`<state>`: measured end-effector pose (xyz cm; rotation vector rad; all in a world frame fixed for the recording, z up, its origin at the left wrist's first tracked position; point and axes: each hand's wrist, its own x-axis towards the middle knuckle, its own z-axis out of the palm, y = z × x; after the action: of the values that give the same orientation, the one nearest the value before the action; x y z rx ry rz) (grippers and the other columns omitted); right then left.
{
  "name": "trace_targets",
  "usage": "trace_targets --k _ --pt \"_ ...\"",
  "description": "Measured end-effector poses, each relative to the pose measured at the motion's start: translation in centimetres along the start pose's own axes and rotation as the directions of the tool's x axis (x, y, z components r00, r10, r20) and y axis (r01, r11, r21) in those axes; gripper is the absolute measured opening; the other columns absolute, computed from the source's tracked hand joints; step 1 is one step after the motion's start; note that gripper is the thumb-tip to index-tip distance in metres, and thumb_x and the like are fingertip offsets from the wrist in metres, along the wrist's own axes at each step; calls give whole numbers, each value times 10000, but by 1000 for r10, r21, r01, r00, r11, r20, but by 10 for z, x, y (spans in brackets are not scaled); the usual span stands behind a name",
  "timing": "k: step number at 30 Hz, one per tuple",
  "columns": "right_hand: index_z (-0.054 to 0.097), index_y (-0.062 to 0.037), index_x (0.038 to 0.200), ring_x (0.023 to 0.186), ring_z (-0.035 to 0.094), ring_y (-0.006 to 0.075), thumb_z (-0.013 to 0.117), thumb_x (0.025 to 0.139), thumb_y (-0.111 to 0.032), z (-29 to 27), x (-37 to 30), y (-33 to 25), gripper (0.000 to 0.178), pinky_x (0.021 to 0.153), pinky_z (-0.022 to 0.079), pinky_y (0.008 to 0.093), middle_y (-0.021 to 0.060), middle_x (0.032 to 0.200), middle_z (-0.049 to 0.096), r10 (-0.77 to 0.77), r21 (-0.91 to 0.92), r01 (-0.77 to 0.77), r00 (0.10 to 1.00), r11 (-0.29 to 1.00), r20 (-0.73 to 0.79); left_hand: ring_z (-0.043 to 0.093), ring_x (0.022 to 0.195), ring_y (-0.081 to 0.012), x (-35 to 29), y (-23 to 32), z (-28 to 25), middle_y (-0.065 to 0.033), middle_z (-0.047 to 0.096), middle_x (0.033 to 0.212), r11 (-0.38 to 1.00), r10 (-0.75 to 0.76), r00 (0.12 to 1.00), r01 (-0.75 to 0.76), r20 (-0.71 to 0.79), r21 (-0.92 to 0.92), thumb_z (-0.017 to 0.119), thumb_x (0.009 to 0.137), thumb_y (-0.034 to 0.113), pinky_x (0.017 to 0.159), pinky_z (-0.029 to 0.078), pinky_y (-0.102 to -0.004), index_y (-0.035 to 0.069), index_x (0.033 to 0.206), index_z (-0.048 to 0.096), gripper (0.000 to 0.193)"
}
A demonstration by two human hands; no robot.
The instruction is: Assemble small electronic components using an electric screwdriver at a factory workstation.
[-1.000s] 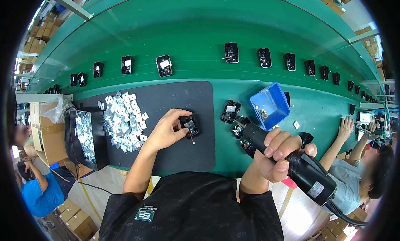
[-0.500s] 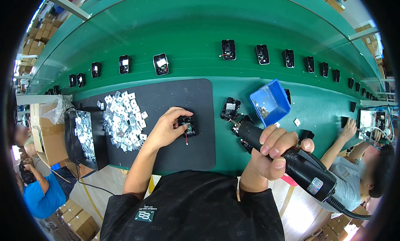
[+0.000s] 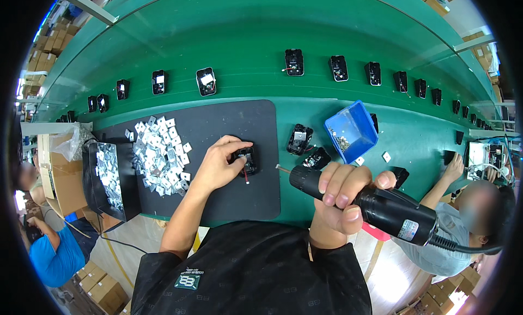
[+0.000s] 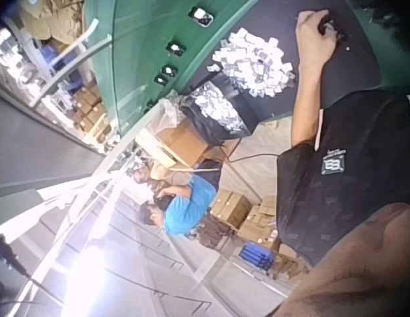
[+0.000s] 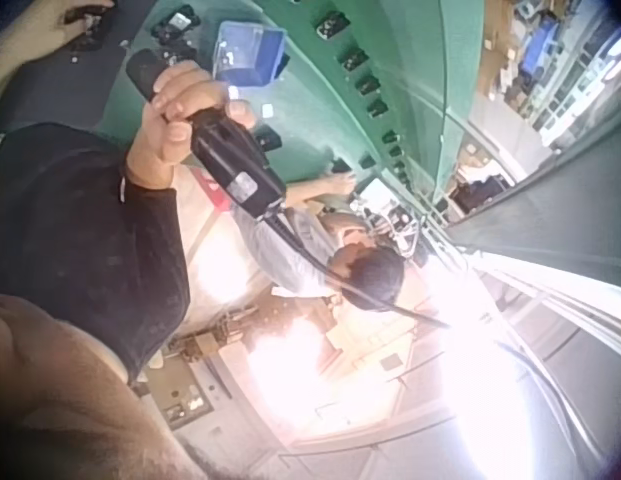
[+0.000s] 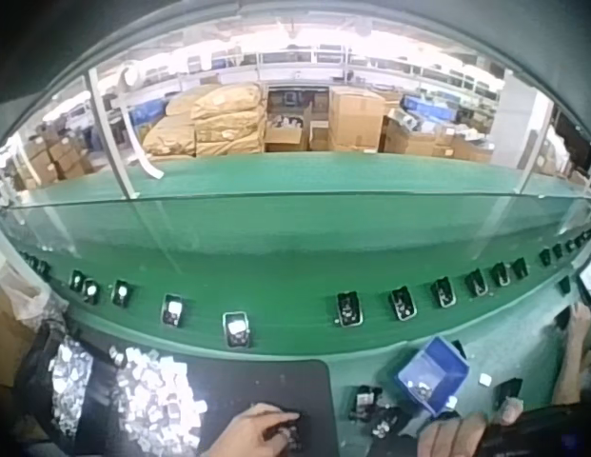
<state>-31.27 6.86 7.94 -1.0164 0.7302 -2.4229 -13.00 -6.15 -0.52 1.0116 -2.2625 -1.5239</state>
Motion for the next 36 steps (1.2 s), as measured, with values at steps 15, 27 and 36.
trace_targets --k 15,27,36 --pt "371 -126 1214 545 478 116 650 808 -160 10 -6 -6 493 567 420 276 -4 684 476 43 50 -44 999 998 11 541 647 -151 -6 -8 5 -103 560 961 1000 -10 997 8 -75 -24 639 755 19 605 456 -267 39 1054 630 300" --pt "384 -125 1206 544 476 118 646 810 -153 14 -6 -4 476 566 419 284 -2 685 473 55 90 -57 998 994 20 531 666 -126 -9 -8 8 -93 538 1071 990 -63 997 56 -51 -130 590 750 -36 606 468 -249 31 1105 621 363" --pt "353 -124 1232 606 465 96 600 837 -167 13 -6 -3 468 632 402 269 -6 739 466 81 98 -94 989 991 125 531 667 -168 -11 -5 10 -109 558 1067 997 -20 999 16 -45 -80 549 733 -48 640 445 -272 33 1096 616 378"
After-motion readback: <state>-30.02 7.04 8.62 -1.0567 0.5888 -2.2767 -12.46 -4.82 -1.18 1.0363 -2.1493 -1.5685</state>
